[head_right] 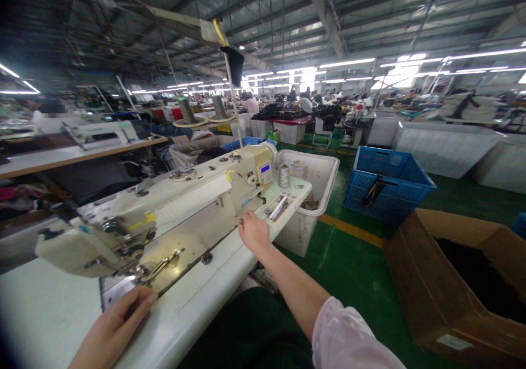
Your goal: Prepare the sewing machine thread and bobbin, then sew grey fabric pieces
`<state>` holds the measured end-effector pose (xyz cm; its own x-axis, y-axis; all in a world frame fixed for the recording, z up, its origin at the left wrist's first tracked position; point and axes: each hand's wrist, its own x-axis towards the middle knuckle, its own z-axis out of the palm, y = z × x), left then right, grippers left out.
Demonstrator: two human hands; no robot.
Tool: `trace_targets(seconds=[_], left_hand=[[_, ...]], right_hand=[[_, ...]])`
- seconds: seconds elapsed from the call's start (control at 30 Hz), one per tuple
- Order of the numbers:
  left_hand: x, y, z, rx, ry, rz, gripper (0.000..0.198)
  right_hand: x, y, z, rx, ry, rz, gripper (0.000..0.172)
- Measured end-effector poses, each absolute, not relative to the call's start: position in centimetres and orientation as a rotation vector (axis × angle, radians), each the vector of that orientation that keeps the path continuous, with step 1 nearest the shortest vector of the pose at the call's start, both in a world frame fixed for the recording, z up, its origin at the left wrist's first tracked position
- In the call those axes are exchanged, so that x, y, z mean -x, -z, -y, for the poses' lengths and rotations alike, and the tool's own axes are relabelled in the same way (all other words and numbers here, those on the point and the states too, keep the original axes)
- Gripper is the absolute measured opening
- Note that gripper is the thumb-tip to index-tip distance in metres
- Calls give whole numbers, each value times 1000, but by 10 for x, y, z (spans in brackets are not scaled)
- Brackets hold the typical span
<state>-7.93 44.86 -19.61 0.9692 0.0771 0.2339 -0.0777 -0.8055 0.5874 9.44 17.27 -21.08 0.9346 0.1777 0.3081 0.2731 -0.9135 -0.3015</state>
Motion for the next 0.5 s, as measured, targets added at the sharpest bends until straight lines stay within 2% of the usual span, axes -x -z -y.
trace_targets(seconds=[0.5], left_hand=[[79, 200, -451, -2483, -315, -22, 41]], right_hand=[[-94, 209, -173, 2764, 368, 334, 30]])
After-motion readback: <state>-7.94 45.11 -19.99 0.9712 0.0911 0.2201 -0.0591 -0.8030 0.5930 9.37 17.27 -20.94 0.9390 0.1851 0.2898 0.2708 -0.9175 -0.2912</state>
